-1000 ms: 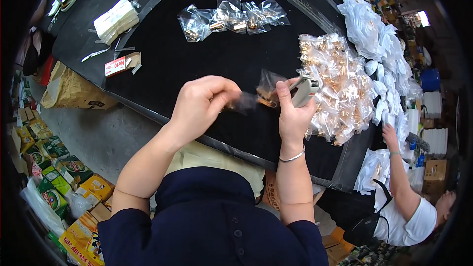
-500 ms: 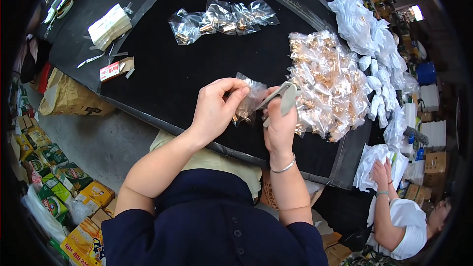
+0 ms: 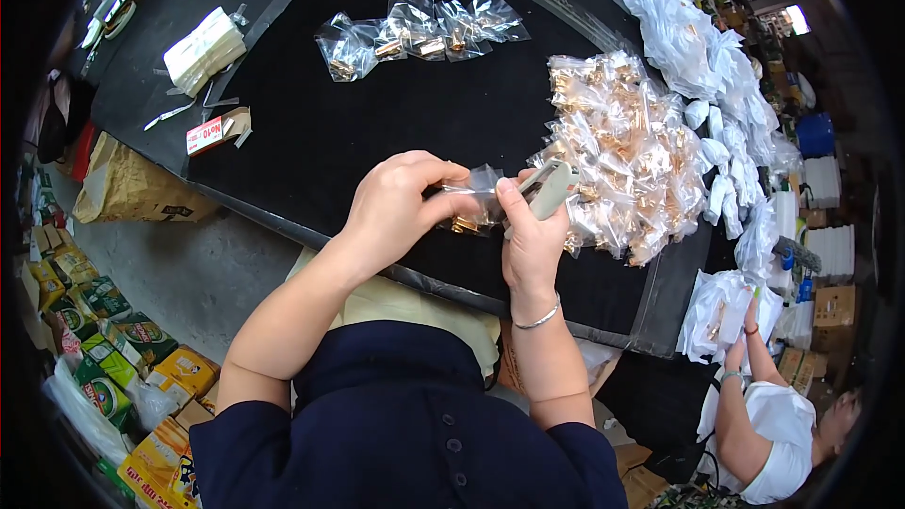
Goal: The recorder is packaging small craft or hardware items into plastic bags and sealing them using a handheld heat sealer.
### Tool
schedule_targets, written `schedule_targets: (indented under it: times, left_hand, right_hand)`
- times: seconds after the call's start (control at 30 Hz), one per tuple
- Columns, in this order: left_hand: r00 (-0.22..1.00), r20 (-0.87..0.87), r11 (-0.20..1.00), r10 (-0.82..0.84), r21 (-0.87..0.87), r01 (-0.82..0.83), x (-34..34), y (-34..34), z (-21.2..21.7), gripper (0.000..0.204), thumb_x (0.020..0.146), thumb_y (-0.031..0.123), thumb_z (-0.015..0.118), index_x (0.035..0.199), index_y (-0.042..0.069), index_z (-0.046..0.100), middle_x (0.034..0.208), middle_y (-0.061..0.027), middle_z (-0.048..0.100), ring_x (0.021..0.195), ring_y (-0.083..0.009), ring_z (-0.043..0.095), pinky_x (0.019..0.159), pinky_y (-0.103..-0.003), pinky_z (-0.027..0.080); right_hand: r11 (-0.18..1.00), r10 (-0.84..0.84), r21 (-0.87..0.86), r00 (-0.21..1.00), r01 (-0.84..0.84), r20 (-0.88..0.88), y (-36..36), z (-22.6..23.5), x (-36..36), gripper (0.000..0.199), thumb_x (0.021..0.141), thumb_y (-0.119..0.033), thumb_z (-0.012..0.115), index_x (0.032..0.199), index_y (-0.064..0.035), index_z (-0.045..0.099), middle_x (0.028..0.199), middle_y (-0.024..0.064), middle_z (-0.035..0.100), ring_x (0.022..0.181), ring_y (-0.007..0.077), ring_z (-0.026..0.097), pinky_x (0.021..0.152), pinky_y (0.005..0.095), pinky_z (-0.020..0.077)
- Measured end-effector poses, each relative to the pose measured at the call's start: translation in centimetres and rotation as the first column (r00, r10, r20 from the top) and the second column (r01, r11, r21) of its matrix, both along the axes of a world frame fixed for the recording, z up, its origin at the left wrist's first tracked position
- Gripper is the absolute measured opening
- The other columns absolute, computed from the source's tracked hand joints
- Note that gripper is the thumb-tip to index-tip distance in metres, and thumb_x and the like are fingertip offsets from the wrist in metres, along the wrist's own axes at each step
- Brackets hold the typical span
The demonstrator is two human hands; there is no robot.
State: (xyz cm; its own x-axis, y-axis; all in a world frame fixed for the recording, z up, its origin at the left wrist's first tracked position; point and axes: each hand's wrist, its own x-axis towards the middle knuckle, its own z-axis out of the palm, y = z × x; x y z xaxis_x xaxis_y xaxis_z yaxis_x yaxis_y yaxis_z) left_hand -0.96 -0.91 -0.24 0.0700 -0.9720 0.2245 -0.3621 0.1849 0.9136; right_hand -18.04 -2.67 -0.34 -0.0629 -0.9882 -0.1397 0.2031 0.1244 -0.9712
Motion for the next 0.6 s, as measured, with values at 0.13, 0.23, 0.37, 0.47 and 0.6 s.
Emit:
schedule_targets:
  times: [0.13,0.23,0.37,0.47,0.6]
  left_hand:
    - [0.971,0.24,0.988,-0.017,-0.148,0.053,-0.1,0.1,-0.6,0.013,0.079,0.013,0.077,0.084,0.002,0.071,0.08,-0.0069,0.068,0.073,-0.0248,0.064,0.063,-0.035,0.051]
    - [0.95,0.311,0.977,-0.032,-0.19,0.095,-0.4,0.0,-0.3,0.012,0.076,0.011,0.077,0.081,0.003,0.071,0.08,-0.0069,0.068,0.072,-0.0256,0.064,0.063,-0.035,0.051]
    - [0.934,0.35,0.971,-0.069,-0.19,0.143,-1.2,0.1,0.8,0.01,0.074,0.011,0.078,0.076,0.004,0.07,0.077,-0.0067,0.067,0.073,-0.0269,0.063,0.064,-0.036,0.052]
    - [0.926,0.369,0.976,-0.083,-0.157,0.151,-1.8,0.3,1.2,0.011,0.073,0.01,0.078,0.074,0.004,0.069,0.076,-0.006,0.066,0.074,-0.0266,0.064,0.065,-0.036,0.052]
    - [0.963,0.227,0.968,-0.146,-0.168,0.186,-1.7,0.6,0.9,0.011,0.076,0.01,0.077,0.082,0.003,0.07,0.083,-0.0082,0.067,0.077,-0.0265,0.064,0.066,-0.035,0.053]
  right_hand:
    - [0.999,-0.028,-0.04,1.0,0.028,-0.003,0.1,0.5,0.3,0.026,0.088,-0.004,0.073,0.108,-0.0016,0.056,0.093,0.0038,0.062,0.085,0.0116,0.06,0.08,0.026,0.048]
    - [0.994,-0.062,-0.093,0.993,0.053,-0.096,0.0,0.7,0.3,0.023,0.09,-0.005,0.071,0.107,-0.0015,0.057,0.093,0.0035,0.061,0.085,0.0111,0.059,0.08,0.026,0.0473]
    - [0.724,-0.248,-0.69,0.923,-0.026,-0.294,-0.9,0.2,-0.4,0.017,0.089,-0.009,0.072,0.095,-0.0011,0.058,0.089,0.0056,0.06,0.075,0.0168,0.057,0.069,0.0275,0.0466]
    - [0.841,-0.075,-0.476,0.816,-0.257,-0.573,0.0,0.2,-0.3,0.017,0.09,-0.011,0.071,0.089,-0.0007,0.057,0.085,0.0088,0.058,0.069,0.0211,0.054,0.064,0.0319,0.0443]
    - [0.901,-0.148,-0.402,0.757,-0.162,-0.637,-0.3,1.2,-0.8,0.021,0.09,-0.013,0.072,0.086,-0.0009,0.055,0.084,0.01,0.058,0.068,0.0211,0.054,0.063,0.0346,0.0434]
